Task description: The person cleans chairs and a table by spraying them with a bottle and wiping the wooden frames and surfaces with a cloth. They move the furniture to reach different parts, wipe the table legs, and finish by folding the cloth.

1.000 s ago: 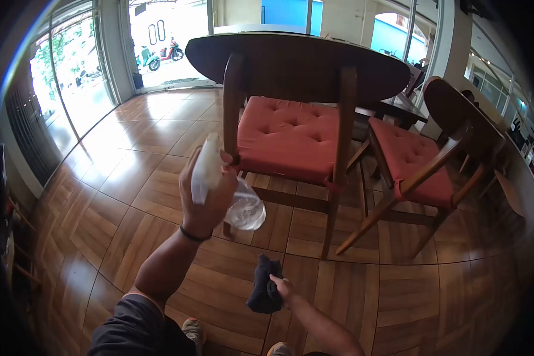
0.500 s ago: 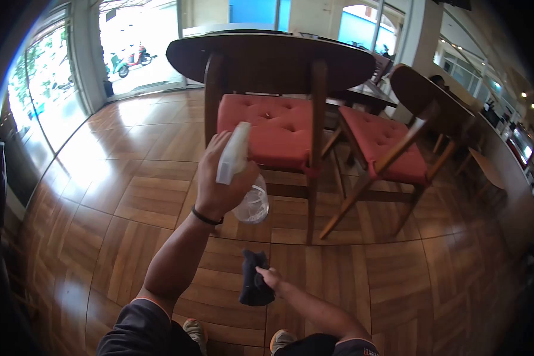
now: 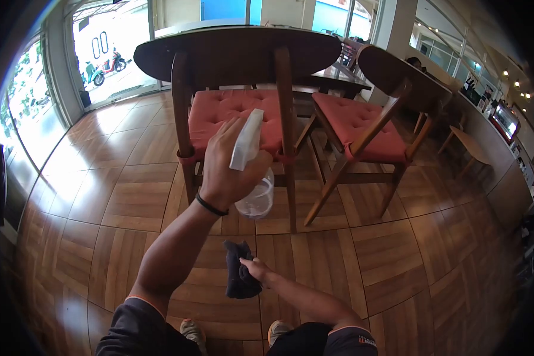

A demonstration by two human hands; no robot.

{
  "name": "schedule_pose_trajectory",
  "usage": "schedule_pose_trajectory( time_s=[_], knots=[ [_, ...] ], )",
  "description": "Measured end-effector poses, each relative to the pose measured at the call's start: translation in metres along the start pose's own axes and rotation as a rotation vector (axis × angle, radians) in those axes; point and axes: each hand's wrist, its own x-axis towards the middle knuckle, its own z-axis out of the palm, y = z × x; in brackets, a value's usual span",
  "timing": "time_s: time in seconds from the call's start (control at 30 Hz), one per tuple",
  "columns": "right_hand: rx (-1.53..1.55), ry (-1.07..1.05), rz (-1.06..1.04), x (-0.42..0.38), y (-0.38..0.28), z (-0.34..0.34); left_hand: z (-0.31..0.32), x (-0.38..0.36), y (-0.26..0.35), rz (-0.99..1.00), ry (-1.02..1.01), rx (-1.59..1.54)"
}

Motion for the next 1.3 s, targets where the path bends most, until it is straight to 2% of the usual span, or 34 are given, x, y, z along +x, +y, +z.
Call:
schedule_pose_trajectory(
  time_s=[0.13, 0.17, 0.27, 0.33, 0.37, 0.4, 0.47, 0.53, 0.7, 0.9, 1.0, 1.1, 1.17, 1.23, 1.3],
  knots=[
    [-0.041, -0.030, 0.032, 0.000, -0.002, -0.006, -0.030, -0.035, -0.033, -0.052, -0.216, -0.026],
    [-0.087, -0.031, 0.075, -0.002, -0.004, -0.007, -0.042, -0.049, -0.046, -0.120, -0.326, 0.006],
    [-0.171, -0.023, 0.202, 0.000, -0.003, -0.024, -0.069, -0.116, -0.091, -0.441, -0.479, -0.125],
    [-0.156, 0.029, 0.185, -0.004, -0.012, -0.036, -0.080, -0.166, -0.120, -0.396, -0.498, -0.018],
    [0.037, -0.038, 0.185, 0.017, 0.005, -0.059, -0.084, -0.189, -0.132, -0.388, -0.518, 0.059],
    [0.154, -0.029, 0.252, 0.002, -0.014, -0.058, -0.085, -0.211, -0.139, -0.377, -0.544, 0.133],
    [0.179, 0.039, 0.146, -0.002, -0.024, -0.066, -0.087, -0.252, -0.143, -0.455, -0.614, 0.264],
    [0.297, -0.003, 0.031, -0.009, -0.035, -0.063, -0.085, -0.294, -0.155, -0.499, -0.678, 0.322],
    [0.289, 0.062, 0.047, -0.012, -0.041, -0.057, -0.079, -0.364, -0.164, -0.597, -0.899, 0.397],
    [0.351, 0.017, 0.000, -0.008, -0.035, -0.055, -0.089, -0.406, -0.156, -0.618, -0.831, 0.371],
    [0.460, -0.062, -0.024, -0.001, -0.033, -0.061, -0.094, -0.412, -0.152, -0.533, -0.871, 0.336],
    [0.557, -0.058, -0.053, -0.004, -0.041, -0.053, -0.100, -0.419, -0.147, -0.686, -0.949, 0.341],
    [0.613, -0.134, -0.097, -0.010, -0.056, -0.040, -0.108, -0.428, -0.153, -0.649, -0.950, 0.368],
    [0.671, -0.115, -0.134, -0.004, -0.062, -0.036, -0.115, -0.443, -0.164, -0.599, -0.920, 0.406],
    [0.713, -0.130, -0.181, 0.001, -0.074, -0.032, -0.126, -0.444, -0.166, -0.472, -0.907, 0.374]
  ],
)
